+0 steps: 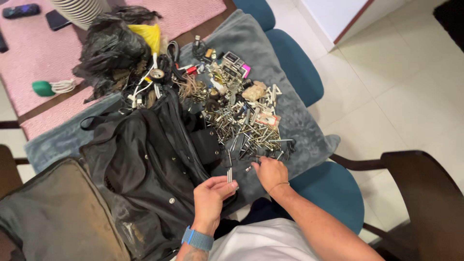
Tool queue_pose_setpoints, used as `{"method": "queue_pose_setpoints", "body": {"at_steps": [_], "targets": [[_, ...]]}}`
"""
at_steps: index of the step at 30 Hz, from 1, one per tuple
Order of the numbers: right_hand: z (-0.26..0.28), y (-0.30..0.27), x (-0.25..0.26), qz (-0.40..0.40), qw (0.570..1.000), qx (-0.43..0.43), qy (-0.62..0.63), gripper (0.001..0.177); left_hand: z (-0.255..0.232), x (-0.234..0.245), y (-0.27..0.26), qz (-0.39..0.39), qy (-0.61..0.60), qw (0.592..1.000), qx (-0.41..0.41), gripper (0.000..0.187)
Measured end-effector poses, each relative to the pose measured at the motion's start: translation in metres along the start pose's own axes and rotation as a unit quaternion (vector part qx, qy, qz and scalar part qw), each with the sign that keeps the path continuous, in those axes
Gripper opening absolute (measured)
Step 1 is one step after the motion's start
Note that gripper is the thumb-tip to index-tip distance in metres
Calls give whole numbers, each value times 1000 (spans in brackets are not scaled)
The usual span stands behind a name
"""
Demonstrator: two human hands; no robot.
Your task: The person sorts small metal hardware items from a pile on a table and places them into compartments of an open black tool roll. The person handles drill bits, Allen keys, and small metal pieces, arranging them by type into the tool roll's pockets.
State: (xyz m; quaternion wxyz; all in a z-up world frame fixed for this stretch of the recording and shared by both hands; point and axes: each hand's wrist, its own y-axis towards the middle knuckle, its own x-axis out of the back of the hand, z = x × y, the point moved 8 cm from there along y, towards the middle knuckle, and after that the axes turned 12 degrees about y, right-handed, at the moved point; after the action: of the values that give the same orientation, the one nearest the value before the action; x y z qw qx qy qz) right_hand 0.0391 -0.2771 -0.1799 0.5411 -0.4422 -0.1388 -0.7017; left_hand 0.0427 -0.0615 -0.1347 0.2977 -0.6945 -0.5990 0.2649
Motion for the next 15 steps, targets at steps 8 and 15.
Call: {"method": "queue_pose_setpoints", "body": {"at_steps": [8, 15], "targets": [[-7, 10, 40, -14, 997, -68, 28, 25, 7, 0, 6, 6, -25, 999, 31, 22], [6, 18, 88, -40, 981, 18, 190, 16, -11, -7, 38, 42, -41, 998, 5, 24]]}}
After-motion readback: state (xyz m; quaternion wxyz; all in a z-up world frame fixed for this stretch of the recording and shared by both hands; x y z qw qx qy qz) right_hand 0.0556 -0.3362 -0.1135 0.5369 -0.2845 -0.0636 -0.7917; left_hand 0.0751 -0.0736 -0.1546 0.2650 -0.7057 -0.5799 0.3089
